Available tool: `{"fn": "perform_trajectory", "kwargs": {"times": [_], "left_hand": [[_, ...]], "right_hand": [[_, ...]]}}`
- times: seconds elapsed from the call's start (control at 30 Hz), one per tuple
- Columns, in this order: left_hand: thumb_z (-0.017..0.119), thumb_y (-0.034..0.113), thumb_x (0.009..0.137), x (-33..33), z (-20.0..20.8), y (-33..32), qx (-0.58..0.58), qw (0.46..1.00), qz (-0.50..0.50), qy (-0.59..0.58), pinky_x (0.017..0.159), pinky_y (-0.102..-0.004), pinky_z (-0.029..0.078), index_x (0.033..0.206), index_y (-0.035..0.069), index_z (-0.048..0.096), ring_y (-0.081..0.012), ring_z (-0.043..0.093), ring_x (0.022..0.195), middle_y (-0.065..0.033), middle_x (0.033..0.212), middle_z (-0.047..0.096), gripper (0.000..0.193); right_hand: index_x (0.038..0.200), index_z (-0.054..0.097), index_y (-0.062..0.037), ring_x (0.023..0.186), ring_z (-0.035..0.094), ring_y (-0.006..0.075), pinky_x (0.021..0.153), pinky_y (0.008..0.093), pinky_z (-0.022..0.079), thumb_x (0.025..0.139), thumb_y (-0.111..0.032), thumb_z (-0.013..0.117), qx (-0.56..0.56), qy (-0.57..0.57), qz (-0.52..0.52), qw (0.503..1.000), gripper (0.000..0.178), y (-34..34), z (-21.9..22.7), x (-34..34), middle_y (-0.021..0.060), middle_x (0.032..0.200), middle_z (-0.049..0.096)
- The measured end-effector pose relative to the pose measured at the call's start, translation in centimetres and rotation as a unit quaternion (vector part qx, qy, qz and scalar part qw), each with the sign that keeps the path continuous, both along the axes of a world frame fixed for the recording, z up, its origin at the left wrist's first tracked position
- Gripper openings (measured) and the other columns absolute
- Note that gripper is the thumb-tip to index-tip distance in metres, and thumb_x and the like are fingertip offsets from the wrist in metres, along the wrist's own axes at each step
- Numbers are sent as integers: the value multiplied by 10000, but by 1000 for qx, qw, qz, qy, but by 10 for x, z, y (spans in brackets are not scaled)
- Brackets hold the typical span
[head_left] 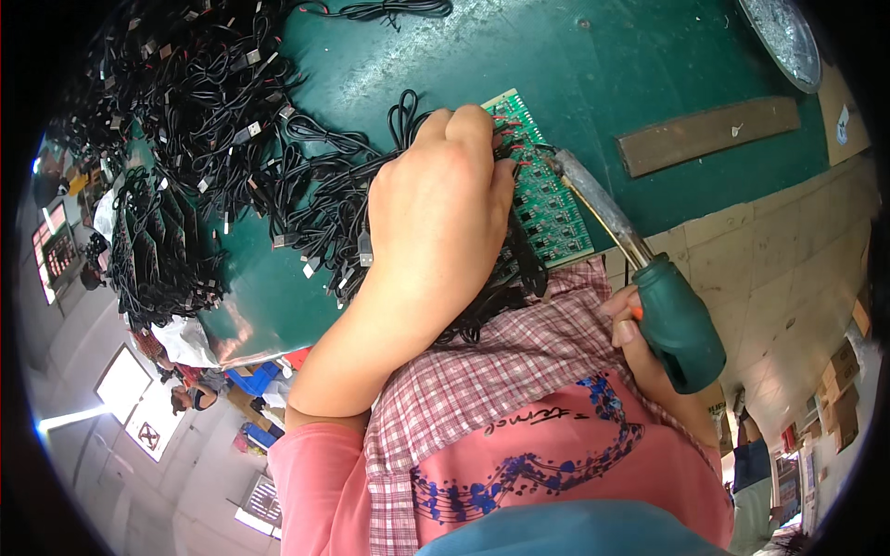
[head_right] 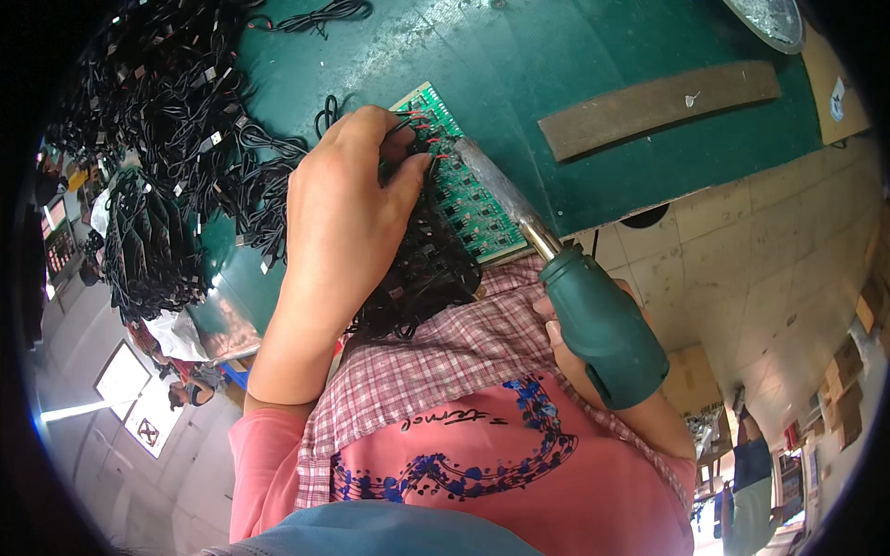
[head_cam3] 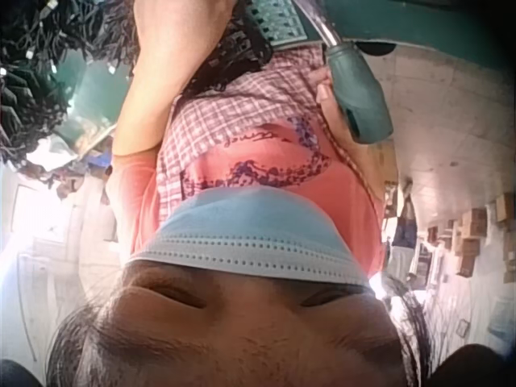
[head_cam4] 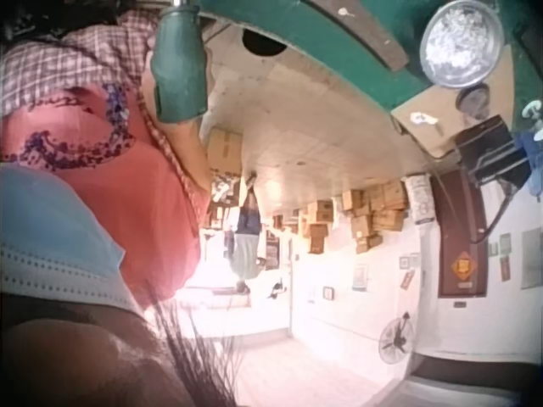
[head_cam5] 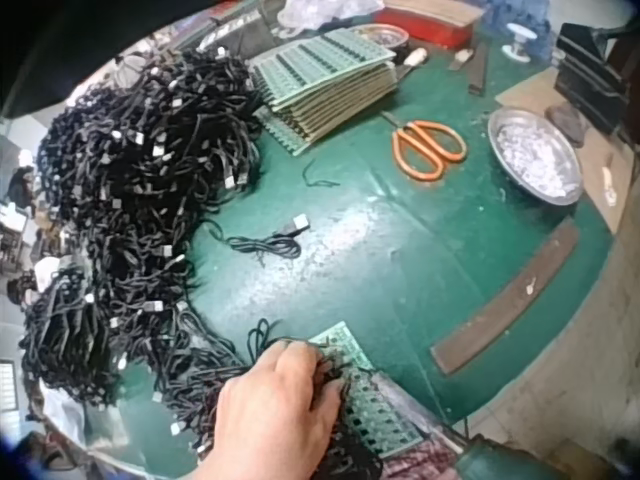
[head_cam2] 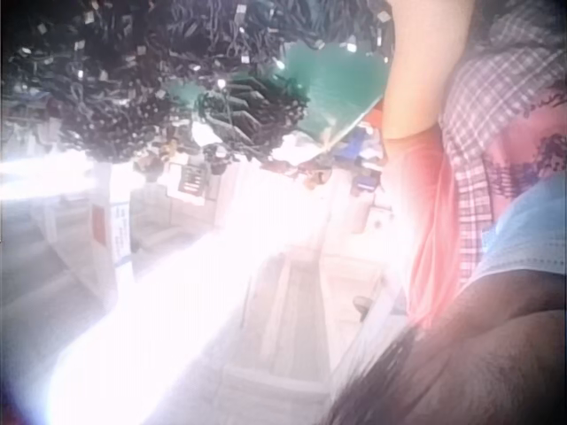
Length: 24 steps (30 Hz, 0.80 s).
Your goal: The person positions wires from USB cables onto a circuit board and solders them to the board using a soldering iron.
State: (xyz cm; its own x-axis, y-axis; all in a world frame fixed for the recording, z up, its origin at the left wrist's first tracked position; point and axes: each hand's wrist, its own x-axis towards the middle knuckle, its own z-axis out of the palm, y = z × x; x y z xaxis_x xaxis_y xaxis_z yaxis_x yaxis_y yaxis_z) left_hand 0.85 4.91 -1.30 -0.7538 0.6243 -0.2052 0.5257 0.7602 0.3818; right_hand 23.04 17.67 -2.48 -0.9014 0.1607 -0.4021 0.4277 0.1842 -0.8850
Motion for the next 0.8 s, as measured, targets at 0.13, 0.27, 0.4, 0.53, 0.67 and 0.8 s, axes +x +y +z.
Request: {"fn": "perform_trajectory", "kwargs": {"times": [0.13,0.27,0.4,0.53,0.67,0.8], "left_hand": [[678,101,809,0,-1,-3,-18,998,-49,16,627,-452,520,871,-4,564,-380,653,730,-171,843,646,167],[643,96,814,-3,-1,-6,-26,995,-88,31,581,-463,525,895,-3,513,-394,643,669,-182,841,623,183],[644,96,816,-1,0,-3,-17,998,-57,14,596,-460,529,894,-6,520,-394,647,692,-182,857,629,179],[691,54,800,0,4,-3,-22,999,-11,-28,695,-430,517,917,-1,599,-370,664,824,-165,891,678,160],[684,37,800,-2,6,-5,-40,998,-35,-29,703,-417,522,937,-2,601,-359,671,842,-176,918,680,165],[680,43,805,-5,0,-7,-20,998,-50,-31,689,-396,519,951,-12,612,-338,681,796,-180,884,685,170]], "right_hand": [[1038,511,-8,711,538,82,664,243,462,928,-38,564,23,-25,20,999,125,1,0,1,99,986,614],[1006,625,-69,807,576,158,730,302,489,823,-45,642,35,-62,1,997,185,-1,4,-4,51,971,665],[1021,513,-3,716,538,80,667,240,462,923,-35,564,31,-16,33,999,115,1,1,-4,94,978,619],[1027,507,-5,719,541,82,672,241,463,924,-37,567,-3,-21,6,1000,124,1,1,-1,100,976,622],[1038,504,-8,725,545,88,682,248,467,925,-40,568,25,-4,26,999,134,3,0,-3,103,969,626],[1031,517,-3,727,545,91,686,254,464,926,-45,569,27,-12,16,999,125,2,2,-1,92,957,625]]}}
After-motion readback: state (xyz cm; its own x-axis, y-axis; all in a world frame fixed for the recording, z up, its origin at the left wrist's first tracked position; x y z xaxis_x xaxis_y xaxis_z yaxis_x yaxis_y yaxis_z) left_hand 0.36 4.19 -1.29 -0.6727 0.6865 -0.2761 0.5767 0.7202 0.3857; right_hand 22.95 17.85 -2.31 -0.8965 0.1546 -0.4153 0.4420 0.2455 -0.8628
